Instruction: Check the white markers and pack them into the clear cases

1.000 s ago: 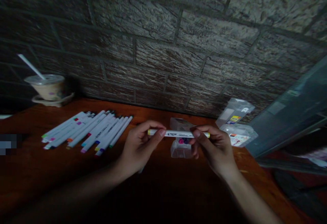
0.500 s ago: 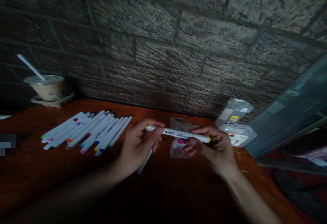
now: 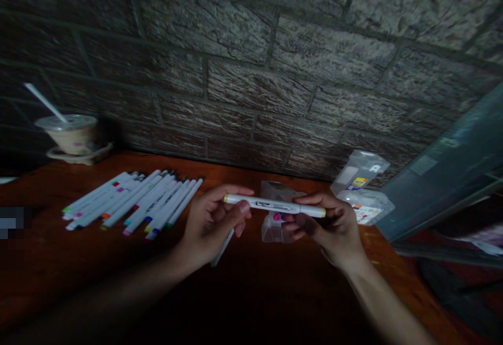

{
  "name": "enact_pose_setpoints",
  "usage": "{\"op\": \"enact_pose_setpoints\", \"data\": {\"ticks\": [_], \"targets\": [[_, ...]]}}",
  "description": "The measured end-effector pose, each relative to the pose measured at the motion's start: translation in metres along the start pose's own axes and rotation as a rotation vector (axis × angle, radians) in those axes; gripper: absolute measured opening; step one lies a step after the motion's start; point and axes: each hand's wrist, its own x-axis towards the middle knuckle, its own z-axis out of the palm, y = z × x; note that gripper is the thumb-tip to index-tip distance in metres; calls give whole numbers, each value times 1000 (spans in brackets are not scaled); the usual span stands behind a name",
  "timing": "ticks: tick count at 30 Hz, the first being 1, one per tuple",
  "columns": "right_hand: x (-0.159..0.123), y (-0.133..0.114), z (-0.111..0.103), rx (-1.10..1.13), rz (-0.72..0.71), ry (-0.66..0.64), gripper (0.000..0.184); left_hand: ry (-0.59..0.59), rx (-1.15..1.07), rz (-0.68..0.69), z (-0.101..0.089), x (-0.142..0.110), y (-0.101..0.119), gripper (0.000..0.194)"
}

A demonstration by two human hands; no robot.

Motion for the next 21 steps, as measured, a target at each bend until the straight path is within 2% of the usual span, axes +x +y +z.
{"op": "enact_pose_setpoints", "data": {"ticks": [8,10,15,21], "targets": [[0,5,-1,32,-27,-36,17,33,16,25,3,1,0,9],[0,6,-1,39,-27,-49,15,40,19,8,4,2,1,9],[0,9,-1,46,-25,-60,15,40,34,-59,6,3,2,24],[2,8,-1,76,21,-33,17,9,40,-94,4,3,-1,15]]}}
